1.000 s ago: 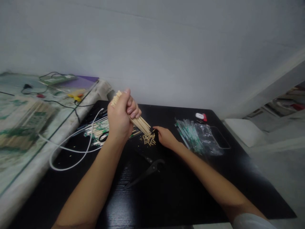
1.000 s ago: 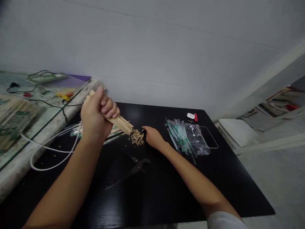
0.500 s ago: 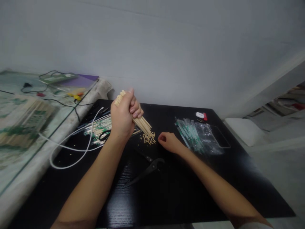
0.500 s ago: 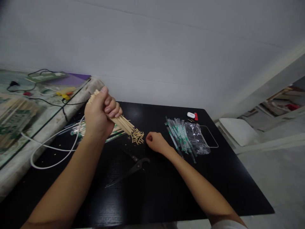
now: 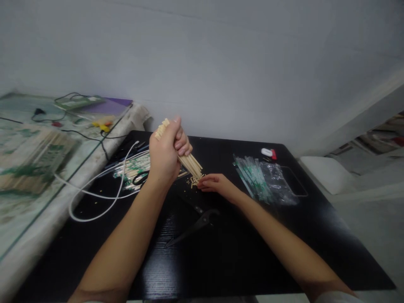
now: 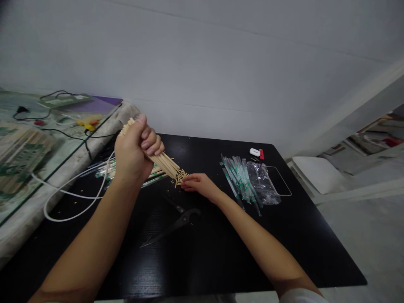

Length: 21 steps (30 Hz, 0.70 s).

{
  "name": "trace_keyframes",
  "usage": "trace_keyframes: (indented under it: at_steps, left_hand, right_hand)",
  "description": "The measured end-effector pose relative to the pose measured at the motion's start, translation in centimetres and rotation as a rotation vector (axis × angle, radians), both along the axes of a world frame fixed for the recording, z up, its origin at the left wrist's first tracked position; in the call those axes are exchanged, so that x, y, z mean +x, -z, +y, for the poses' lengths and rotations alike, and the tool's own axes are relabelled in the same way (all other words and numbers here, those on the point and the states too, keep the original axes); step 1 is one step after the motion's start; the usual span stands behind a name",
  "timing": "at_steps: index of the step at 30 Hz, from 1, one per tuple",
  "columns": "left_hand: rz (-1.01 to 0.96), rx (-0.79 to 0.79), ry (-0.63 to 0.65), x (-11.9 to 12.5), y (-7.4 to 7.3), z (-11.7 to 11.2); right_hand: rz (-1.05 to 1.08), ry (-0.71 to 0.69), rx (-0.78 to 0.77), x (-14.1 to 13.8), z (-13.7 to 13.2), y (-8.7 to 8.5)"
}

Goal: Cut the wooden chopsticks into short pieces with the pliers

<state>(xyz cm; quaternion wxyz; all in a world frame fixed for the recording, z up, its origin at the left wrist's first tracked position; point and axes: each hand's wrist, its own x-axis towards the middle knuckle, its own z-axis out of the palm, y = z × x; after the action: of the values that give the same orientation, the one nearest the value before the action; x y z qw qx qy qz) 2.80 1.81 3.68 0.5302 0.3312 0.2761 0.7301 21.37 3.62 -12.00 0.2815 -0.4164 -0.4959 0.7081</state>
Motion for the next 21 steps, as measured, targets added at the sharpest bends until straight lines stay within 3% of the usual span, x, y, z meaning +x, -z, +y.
trace_keyframes:
  at_steps: [6, 13, 21]
  left_hand:
    - [0.016, 0.006, -0.003, 0.1, -0.1, -0.1]
    - [-0.013, 0.067, 0.014, 0.0, -0.1, -0.1]
    - [-0.004, 0.067, 0.018, 0.0, -0.2, -0.2]
  right_hand:
    - [-0.014, -0.141, -0.078, -0.7, -0.4, 0.6]
    - [0.028, 0.075, 0.136, -2.3, -1.1, 1.5]
    - [0.064, -0.059, -0.033, -4.5, -1.8, 1.4]
